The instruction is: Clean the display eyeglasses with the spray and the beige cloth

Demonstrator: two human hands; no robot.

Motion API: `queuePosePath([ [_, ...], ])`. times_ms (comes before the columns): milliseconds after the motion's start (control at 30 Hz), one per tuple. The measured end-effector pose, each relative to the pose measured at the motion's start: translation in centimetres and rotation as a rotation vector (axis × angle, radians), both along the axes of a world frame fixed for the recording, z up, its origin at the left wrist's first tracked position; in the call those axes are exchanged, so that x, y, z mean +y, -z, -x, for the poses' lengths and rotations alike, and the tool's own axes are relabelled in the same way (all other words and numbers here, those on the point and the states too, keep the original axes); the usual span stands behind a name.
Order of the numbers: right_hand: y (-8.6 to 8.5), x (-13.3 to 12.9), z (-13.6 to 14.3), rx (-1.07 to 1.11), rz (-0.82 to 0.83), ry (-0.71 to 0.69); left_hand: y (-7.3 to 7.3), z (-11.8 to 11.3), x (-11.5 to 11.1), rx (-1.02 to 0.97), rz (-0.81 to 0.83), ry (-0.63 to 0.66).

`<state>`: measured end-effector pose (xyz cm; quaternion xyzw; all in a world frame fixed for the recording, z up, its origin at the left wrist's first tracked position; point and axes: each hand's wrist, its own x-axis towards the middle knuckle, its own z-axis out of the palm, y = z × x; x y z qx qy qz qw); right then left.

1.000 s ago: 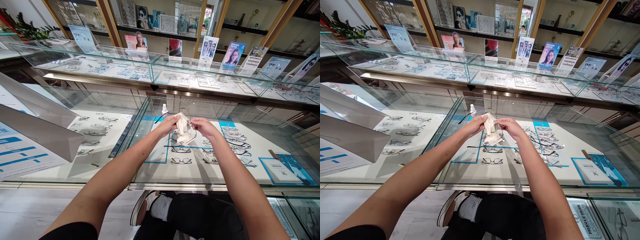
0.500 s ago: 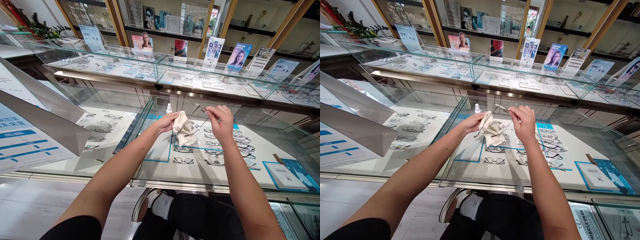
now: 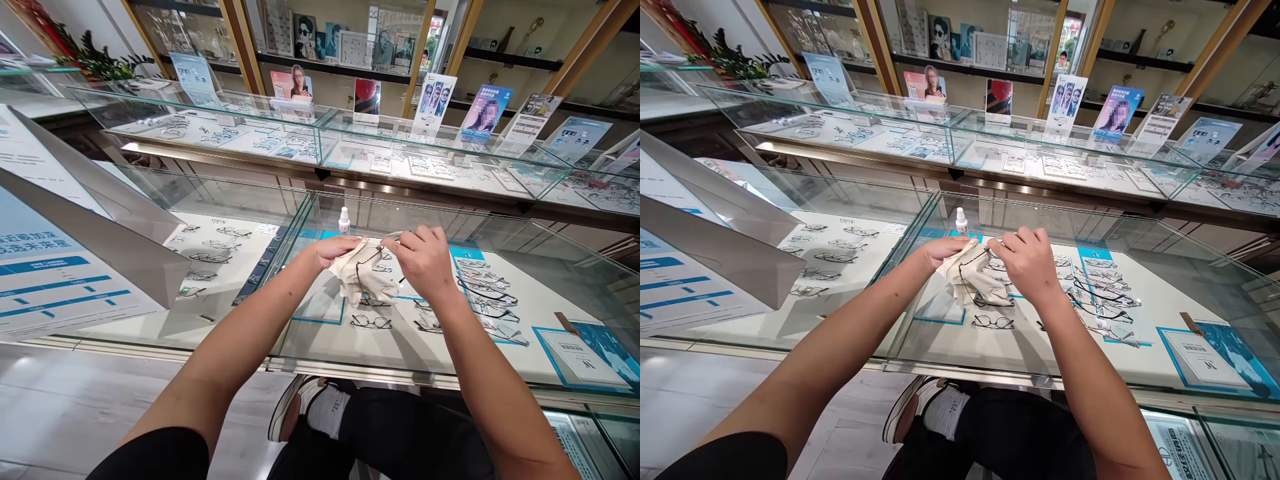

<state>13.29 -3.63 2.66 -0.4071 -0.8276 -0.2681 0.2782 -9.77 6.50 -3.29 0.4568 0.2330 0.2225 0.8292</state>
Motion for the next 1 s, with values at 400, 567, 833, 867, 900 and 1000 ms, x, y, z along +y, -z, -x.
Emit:
queuePosePath([
  [400, 0.1, -0.2, 0.3, 0.098, -0.019, 0.014, -2.2, -0.5, -1.3, 0.024, -0.088, 0.023],
  [567, 0.2, -0.5, 0.5, 0.501, 0.063, 0.059, -2.2, -1.9, -1.7, -0.084, -0.104, -0.113],
  [833, 1.0, 1.6, 0.2, 1.29, 0.717, -0.17, -1.9, -4.4, -2.9, -0.025, -0.435, -0.352],
  [867, 1.1, 1.9, 0.1, 1.338, 0.768, -0.191, -1.8, -4.5, -3.0, -0.003, -0.483, -0.353],
  [900, 1.2, 2.2, -0.1, 1.376, 0.814, -0.201, -1.7, -4.5, -3.0, 0.017, -0.529, -0.347],
  [1000, 1.6, 2.7, -0.6, 1.429, 0.97, -0.218, -1.4, -4.5, -3.1, 0.062, -0.646, -0.314],
])
